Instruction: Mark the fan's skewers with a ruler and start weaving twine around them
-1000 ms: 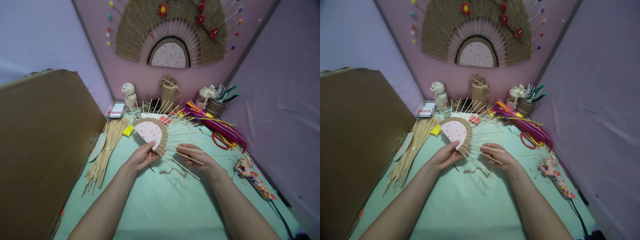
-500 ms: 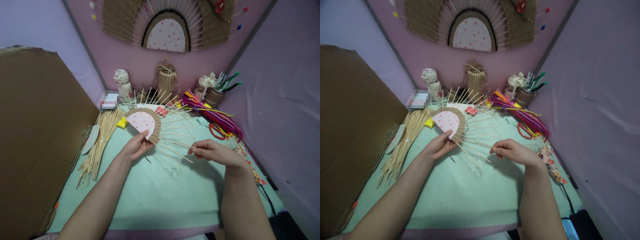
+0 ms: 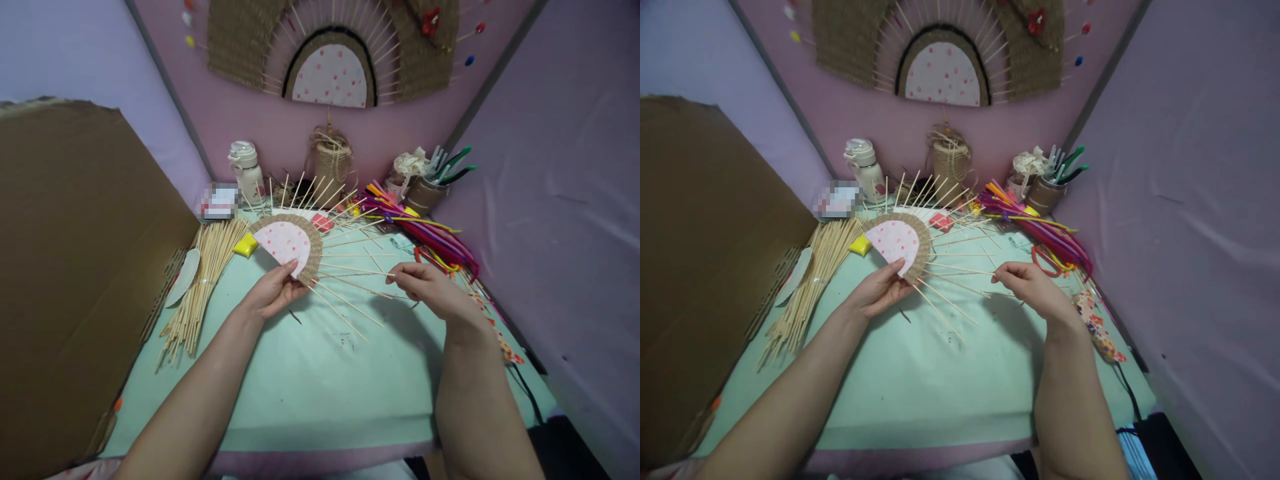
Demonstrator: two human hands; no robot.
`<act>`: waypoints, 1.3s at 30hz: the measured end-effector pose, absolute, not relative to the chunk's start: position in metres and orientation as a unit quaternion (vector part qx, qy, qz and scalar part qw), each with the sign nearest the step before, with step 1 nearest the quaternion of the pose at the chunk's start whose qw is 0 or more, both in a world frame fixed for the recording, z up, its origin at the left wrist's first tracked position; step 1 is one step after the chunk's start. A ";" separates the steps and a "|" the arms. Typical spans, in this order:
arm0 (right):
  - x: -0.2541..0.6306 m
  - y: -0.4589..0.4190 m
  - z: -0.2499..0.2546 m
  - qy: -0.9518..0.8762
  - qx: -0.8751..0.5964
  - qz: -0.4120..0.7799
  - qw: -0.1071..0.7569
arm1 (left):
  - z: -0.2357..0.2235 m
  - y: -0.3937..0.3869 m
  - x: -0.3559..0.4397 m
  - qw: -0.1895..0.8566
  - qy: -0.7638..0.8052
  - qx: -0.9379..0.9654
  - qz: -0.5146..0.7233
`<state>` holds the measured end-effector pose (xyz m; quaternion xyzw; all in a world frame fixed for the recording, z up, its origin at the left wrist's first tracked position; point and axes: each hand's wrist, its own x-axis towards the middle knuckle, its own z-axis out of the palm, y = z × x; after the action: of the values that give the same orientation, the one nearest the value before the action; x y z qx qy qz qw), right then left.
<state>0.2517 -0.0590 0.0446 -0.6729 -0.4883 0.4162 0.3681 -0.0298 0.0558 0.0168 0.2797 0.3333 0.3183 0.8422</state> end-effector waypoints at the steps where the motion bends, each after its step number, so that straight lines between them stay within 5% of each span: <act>1: 0.249 -0.054 0.040 -0.483 -0.684 0.396 0.376 | 0.019 0.054 -0.030 0.846 0.332 0.277 0.311; 11: 0.214 -0.019 0.002 -0.450 -0.675 0.196 0.551 | 0.019 0.018 -0.012 0.907 0.274 0.274 0.167; 39: 0.220 -0.024 0.008 -0.456 -0.674 0.224 0.536 | 0.016 0.022 -0.011 0.882 0.333 0.263 0.205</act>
<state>0.2197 -0.0243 0.0077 -0.6736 -0.4563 0.2241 0.5364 -0.0115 0.0217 0.0155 0.2635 0.3330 0.2048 0.8819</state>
